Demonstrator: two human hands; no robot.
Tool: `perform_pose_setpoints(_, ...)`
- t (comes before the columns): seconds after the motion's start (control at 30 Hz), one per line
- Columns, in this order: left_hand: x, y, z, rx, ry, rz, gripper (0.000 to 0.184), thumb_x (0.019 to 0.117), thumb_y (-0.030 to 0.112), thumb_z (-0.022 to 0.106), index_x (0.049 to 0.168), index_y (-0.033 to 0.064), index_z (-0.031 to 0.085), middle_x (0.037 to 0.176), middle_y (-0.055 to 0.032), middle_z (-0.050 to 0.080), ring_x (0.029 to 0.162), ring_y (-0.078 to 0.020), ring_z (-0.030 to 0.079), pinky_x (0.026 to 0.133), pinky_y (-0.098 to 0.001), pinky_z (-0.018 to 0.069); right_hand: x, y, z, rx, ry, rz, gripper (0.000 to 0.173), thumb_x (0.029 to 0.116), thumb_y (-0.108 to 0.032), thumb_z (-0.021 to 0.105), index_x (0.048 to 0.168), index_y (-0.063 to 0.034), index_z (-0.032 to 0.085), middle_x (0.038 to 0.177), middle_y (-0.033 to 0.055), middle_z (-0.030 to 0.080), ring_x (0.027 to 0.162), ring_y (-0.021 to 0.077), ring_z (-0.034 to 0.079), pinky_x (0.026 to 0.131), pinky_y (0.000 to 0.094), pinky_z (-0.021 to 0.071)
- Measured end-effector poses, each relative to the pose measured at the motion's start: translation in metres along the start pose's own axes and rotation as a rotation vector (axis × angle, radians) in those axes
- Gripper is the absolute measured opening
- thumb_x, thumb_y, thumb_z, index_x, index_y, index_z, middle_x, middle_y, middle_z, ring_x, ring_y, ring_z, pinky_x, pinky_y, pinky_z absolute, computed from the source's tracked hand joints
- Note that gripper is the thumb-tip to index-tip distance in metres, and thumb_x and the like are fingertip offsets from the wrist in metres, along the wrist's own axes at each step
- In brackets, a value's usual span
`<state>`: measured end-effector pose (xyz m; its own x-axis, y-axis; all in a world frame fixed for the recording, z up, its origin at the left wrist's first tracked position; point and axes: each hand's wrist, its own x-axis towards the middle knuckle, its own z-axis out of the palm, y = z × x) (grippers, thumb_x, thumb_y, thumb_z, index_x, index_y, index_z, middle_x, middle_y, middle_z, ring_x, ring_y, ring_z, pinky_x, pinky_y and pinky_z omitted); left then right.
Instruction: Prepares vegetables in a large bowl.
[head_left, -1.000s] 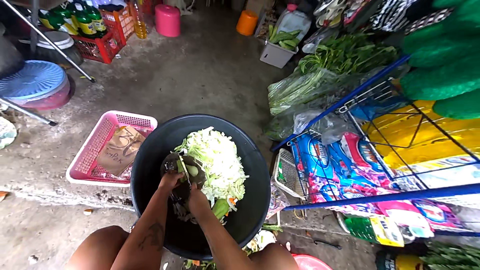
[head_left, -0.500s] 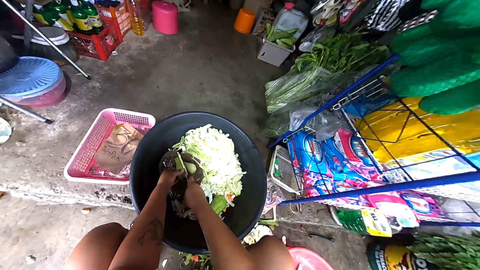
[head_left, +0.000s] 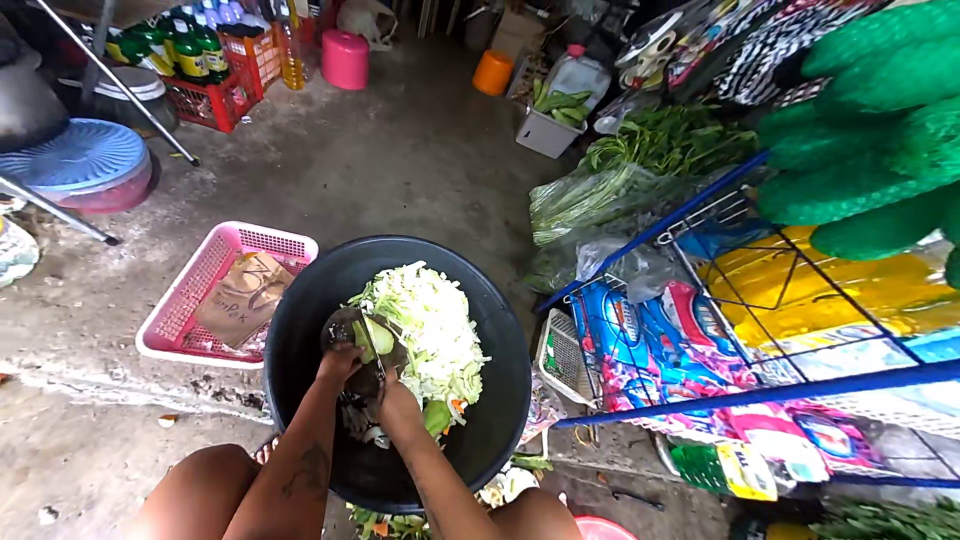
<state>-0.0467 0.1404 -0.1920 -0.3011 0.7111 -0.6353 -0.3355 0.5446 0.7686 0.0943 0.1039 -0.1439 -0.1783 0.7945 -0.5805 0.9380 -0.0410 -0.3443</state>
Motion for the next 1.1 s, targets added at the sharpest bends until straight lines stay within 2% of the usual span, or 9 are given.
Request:
perform_pose_setpoints(0.27, 0.003, 0.001, 0.003, 0.04, 0.013, -0.004, 0.045, 0.0976, 0.012, 0.072, 0.136, -0.0038, 0.053, 0.133, -0.022, 0.059, 0.114, -0.0278, 0.063, 0.095, -0.0415, 0.0554, -0.012, -0.001, -0.003, -0.063, -0.038, 0.053, 0.044, 0.1115, -0.027, 0.036, 0.154, -0.0137, 0.036, 0.126, 0.0188, 0.069, 0.118, 0.0372, 0.068, 0.097, 0.0567, 0.0552)
perform_pose_setpoints(0.47, 0.005, 0.001, 0.003, 0.06, 0.009, -0.026, 0.047, 0.0972, 0.012, 0.072, 0.136, -0.003, 0.051, 0.131, -0.0219, 0.06, 0.11, -0.027, 0.064, 0.092, -0.0407, 0.056, 0.0, -0.002, -0.001, -0.041, -0.07, 0.044, 0.051, 0.1094, -0.024, 0.041, 0.158, -0.0137, 0.03, 0.128, 0.0197, 0.067, 0.119, 0.0371, 0.068, 0.097, 0.0572, 0.055)
perform_pose_setpoints(0.63, 0.01, -0.001, -0.002, 0.099, -0.012, -0.004, 0.046, 0.0981, 0.015, 0.072, 0.136, -0.0024, 0.052, 0.128, -0.0211, 0.061, 0.106, -0.0252, 0.066, 0.09, -0.0394, 0.0567, 0.017, -0.007, 0.01, -0.039, -0.075, 0.057, 0.064, 0.1031, -0.02, 0.054, 0.16, -0.0147, 0.025, 0.127, 0.02, 0.068, 0.117, 0.0377, 0.068, 0.096, 0.0578, 0.0555)
perform_pose_setpoints(0.73, 0.012, -0.003, -0.003, 0.08, -0.032, 0.0, 0.044, 0.0967, 0.013, 0.073, 0.133, -0.0026, 0.054, 0.127, -0.0209, 0.062, 0.107, -0.026, 0.065, 0.092, -0.0401, 0.0563, 0.028, -0.011, 0.016, -0.072, -0.084, 0.071, 0.061, 0.1039, -0.015, 0.049, 0.16, -0.0142, 0.025, 0.128, 0.0201, 0.067, 0.119, 0.0377, 0.068, 0.096, 0.0578, 0.0557)
perform_pose_setpoints(0.83, 0.012, -0.002, -0.003, 0.168, -0.009, 0.025, 0.045, 0.0966, 0.017, 0.074, 0.133, -0.0033, 0.055, 0.129, -0.0225, 0.061, 0.113, -0.0297, 0.064, 0.095, -0.0444, 0.0558, 0.037, -0.011, 0.014, -0.042, -0.117, 0.039, 0.062, 0.1024, -0.014, 0.051, 0.159, -0.0105, 0.026, 0.131, 0.0224, 0.065, 0.121, 0.039, 0.066, 0.099, 0.0588, 0.054)
perform_pose_setpoints(0.9, 0.009, 0.0, -0.001, 0.419, 0.037, 0.088, 0.047, 0.0982, 0.022, 0.071, 0.135, -0.0039, 0.058, 0.131, -0.0256, 0.062, 0.12, -0.0362, 0.063, 0.101, -0.0521, 0.0534, 0.045, 0.01, 0.008, 0.104, -0.142, -0.03, 0.051, 0.1074, -0.02, 0.048, 0.155, -0.0079, 0.033, 0.127, 0.0244, 0.066, 0.111, 0.0386, 0.069, 0.094, 0.0575, 0.0555)
perform_pose_setpoints(0.97, 0.003, 0.007, 0.001, 0.666, 0.114, 0.127, 0.048, 0.0957, 0.022, 0.068, 0.137, 0.0001, 0.059, 0.131, -0.0256, 0.064, 0.125, -0.0403, 0.061, 0.105, -0.0588, 0.0483, 0.053, 0.033, 0.002, 0.295, -0.195, -0.075, 0.047, 0.1136, -0.029, 0.036, 0.157, -0.0102, 0.031, 0.105, 0.0196, 0.064, 0.077, 0.0295, 0.067, 0.072, 0.0475, 0.057)
perform_pose_setpoints(1.0, -0.001, 0.011, 0.002, 0.72, 0.126, 0.126, 0.051, 0.0957, 0.022, 0.068, 0.14, 0.0012, 0.056, 0.133, -0.0254, 0.063, 0.127, -0.0407, 0.06, 0.107, -0.0595, 0.0467, 0.052, 0.044, -0.001, 0.376, -0.222, -0.077, 0.048, 0.1143, -0.031, 0.033, 0.158, -0.0122, 0.029, 0.097, 0.0166, 0.062, 0.068, 0.0263, 0.063, 0.067, 0.0443, 0.0563)
perform_pose_setpoints(1.1, -0.01, 0.017, 0.0, 0.803, 0.154, 0.137, 0.054, 0.0953, 0.019, 0.069, 0.144, 0.0029, 0.052, 0.135, -0.0256, 0.062, 0.127, -0.0415, 0.06, 0.106, -0.06, 0.0474, 0.034, 0.067, -0.017, 0.589, -0.211, -0.063, 0.047, 0.1148, -0.032, 0.032, 0.158, -0.0135, 0.03, 0.082, 0.0091, 0.056, 0.057, 0.0198, 0.057, 0.058, 0.0381, 0.0546)
